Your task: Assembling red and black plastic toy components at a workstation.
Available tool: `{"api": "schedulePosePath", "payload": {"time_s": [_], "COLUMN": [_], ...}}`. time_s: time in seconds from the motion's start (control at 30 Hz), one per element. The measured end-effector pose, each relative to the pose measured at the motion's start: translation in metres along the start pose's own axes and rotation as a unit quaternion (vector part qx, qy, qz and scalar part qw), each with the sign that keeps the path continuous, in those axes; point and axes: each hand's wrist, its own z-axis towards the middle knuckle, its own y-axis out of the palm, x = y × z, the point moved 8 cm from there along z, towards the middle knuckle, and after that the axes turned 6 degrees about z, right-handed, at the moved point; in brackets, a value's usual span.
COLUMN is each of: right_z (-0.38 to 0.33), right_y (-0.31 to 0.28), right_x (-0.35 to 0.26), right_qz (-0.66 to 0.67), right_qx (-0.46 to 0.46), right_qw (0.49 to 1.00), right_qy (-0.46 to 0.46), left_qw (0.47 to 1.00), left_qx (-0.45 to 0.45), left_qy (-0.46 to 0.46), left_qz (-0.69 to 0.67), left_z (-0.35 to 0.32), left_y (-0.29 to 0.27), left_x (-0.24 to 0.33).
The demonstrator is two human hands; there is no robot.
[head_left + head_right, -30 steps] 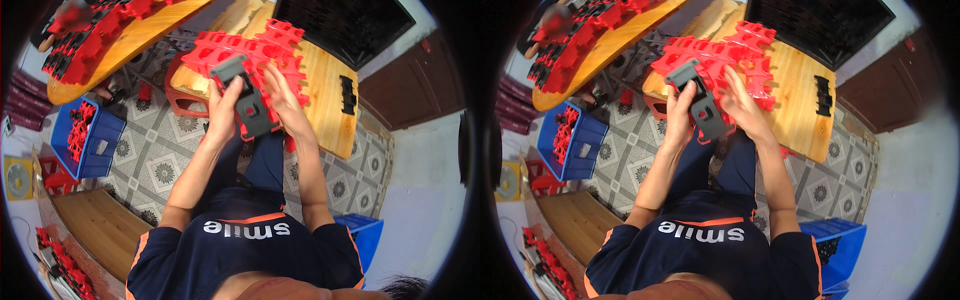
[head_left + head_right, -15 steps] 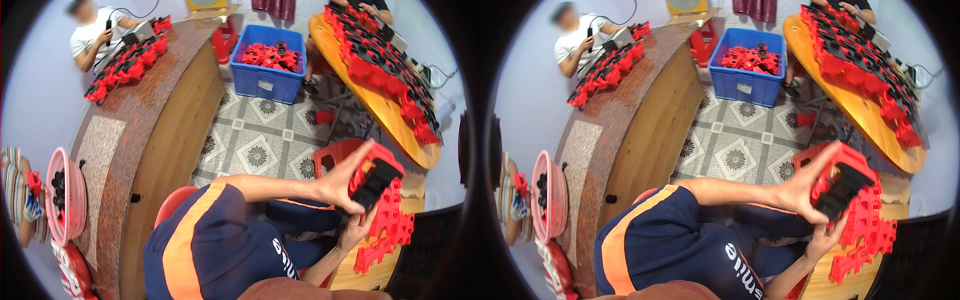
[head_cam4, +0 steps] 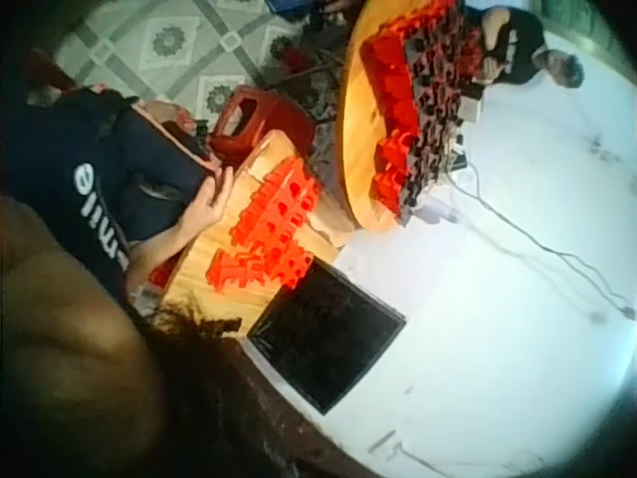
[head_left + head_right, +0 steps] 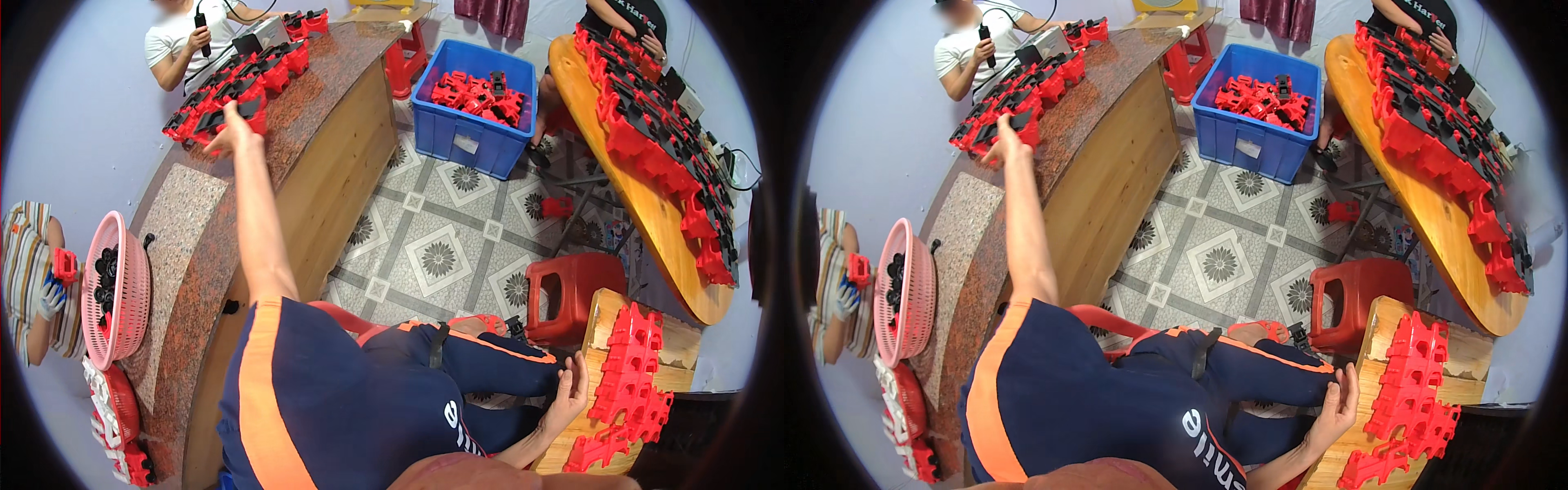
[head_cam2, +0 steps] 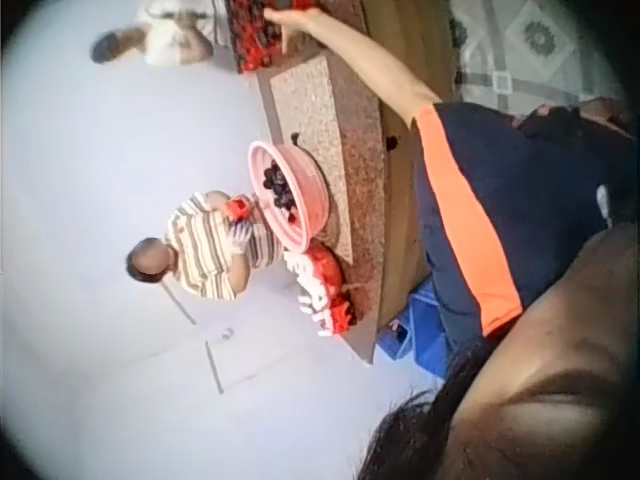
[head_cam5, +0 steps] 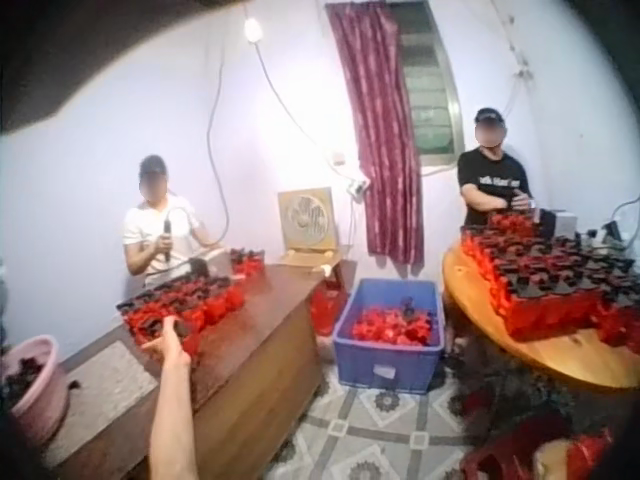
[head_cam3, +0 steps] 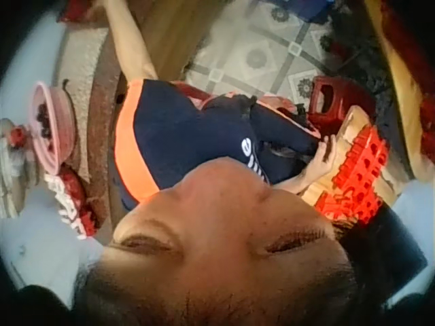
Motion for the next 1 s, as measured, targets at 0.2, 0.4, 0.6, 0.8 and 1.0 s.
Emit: {"api": "schedulePosePath", "payload": {"time_s": [0.2,0.4,0.6,0.8,1.0], "right_z": [-0.004,-0.06,-0.083,-0.181,-0.268], "right_y": [0.002,-0.015,-0.012,-0.198,-0.374], "right_x": [0.015,0.018,-0.007,-0.053,0.0], "right_qz": [-0.014,-0.08,-0.118,-0.49,-0.482], "right_qx": [-0.019,0.051,0.128,0.584,0.652], "right_qw": [0.999,0.994,0.983,0.631,0.573], "right_qy": [0.033,0.051,-0.056,-0.144,0.116], "left_qw": [0.953,0.989,0.906,0.524,0.094], "left_qx": [-0.245,0.14,-0.228,-0.78,-0.986], "left_qy": [-0.011,0.004,0.356,0.266,0.086], "left_qz": [-0.177,0.04,-0.013,-0.213,-0.106], "left_z": [0.212,0.158,-0.081,-0.568,-0.715], "left_y": [0.044,0.07,0.108,-0.074,-0.305], "left_x": [-0.002,-0.03,-0.03,-0.037,-0.118]}}
